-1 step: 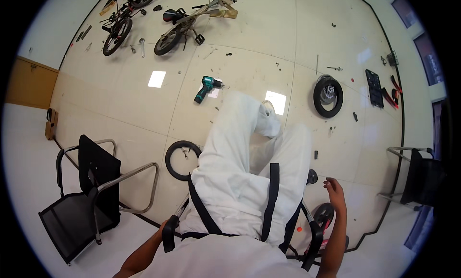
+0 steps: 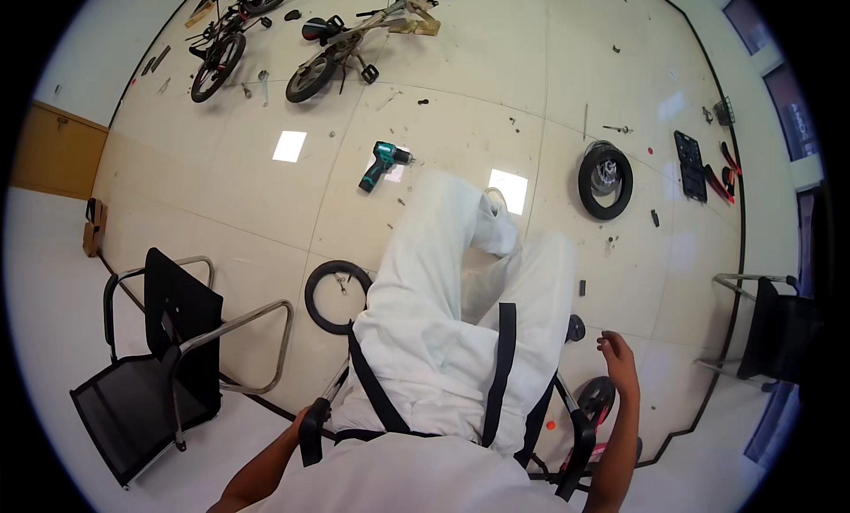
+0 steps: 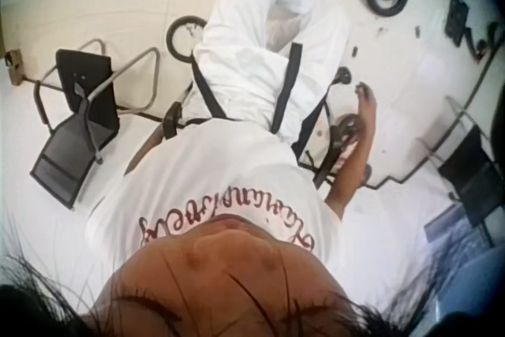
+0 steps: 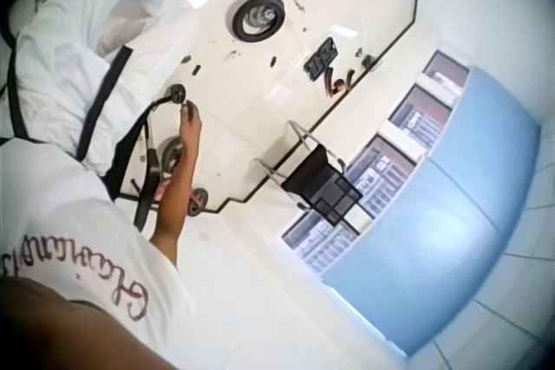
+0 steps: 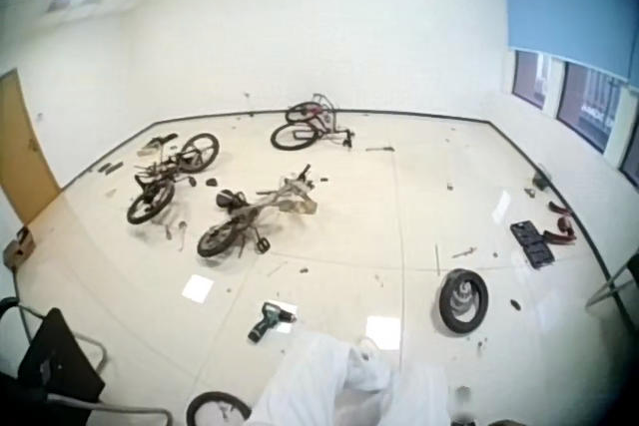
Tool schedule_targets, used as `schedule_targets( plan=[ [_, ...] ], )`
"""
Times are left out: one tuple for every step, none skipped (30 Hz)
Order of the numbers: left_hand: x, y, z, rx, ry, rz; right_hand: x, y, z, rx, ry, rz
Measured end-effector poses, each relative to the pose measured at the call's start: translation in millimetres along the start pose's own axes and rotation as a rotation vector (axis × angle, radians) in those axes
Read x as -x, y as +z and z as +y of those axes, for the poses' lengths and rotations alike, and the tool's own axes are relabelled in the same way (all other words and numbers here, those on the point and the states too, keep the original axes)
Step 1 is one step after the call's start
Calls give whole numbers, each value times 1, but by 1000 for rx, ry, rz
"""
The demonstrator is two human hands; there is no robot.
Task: The person sits on the floor and uses a cordless drill and a wrench to work on a bicycle's rear wheel and chain. They remove the wheel, adjust the chain on the gears, and reattach the wheel to the frame.
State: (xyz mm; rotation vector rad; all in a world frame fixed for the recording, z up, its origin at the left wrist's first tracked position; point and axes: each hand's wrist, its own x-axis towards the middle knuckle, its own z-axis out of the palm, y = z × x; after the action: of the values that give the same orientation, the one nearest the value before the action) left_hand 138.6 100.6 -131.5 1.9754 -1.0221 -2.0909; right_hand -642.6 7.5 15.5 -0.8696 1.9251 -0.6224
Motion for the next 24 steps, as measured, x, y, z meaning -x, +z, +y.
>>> schedule_targets(
  plan=[
    [2, -2, 6, 34, -34, -21, 11, -1, -15, 48, -5, 16],
    [0, 4, 23, 107, -69, 24, 20, 0, -32, 103, -18, 28],
    [5, 14, 52, 181, -111, 76, 32, 2, -48, 153, -27, 31],
    [13, 23, 83, 258, -154, 144, 45, 5, -61, 177, -33, 52],
    [24, 30, 114, 223, -99, 236, 57, 10, -70, 193, -47, 65],
    [34, 36, 137, 186, -53, 344, 65, 14, -69, 161, -60, 62],
    [40, 39, 146, 333, -64, 424, 74, 19, -65, 127, -71, 55],
    [52, 41, 163, 379, -111, 458, 85, 26, -71, 92, -15, 64],
    [58, 45, 178, 416, -121, 520, 92, 34, -74, 52, 35, 75],
    [63, 44, 192, 331, -72, 557, 96, 40, -63, 85, 9, 94],
    [73, 46, 200, 288, -57, 622, 102, 45, -56, 125, -8, 107],
    [79, 43, 200, 299, -41, 609, 105, 49, -62, 84, 68, 51],
    [84, 45, 214, 359, -60, 578, 108, 53, -66, 52, 144, 10],
    [91, 49, 224, 333, -52, 583, 112, 57, -57, 122, 59, 52],
    [100, 56, 230, 305, -49, 579, 117, 58, -55, 158, 39, 53],
    [104, 64, 233, 229, 36, 587, 122, 57, -58, 203, 16, 73],
    [107, 72, 238, 149, 123, 592, 126, 54, -59, 244, -6, 95],
    [109, 76, 243, 63, 212, 593, 131, 55, -51, 171, -5, 146],
    [108, 81, 255, -15, 204, 638, 135, 56, -64, 221, 39, 186],
    [106, 83, 270, -99, 201, 678, 140, 59, -79, 267, 88, 232],
    [98, 86, 281, -180, 203, 711, 143, 56, -88, 316, 140, 285],
    [96, 88, 273, -142, 205, 727, 130, 61, -54, 265, 7, 318],
    [103, 88, 269, -135, 172, 749, 124, 53, -19, 270, -71, 293],
    [104, 92, 273, -119, 191, 763, 121, 58, -29, 298, 51, 342]
  ],
)
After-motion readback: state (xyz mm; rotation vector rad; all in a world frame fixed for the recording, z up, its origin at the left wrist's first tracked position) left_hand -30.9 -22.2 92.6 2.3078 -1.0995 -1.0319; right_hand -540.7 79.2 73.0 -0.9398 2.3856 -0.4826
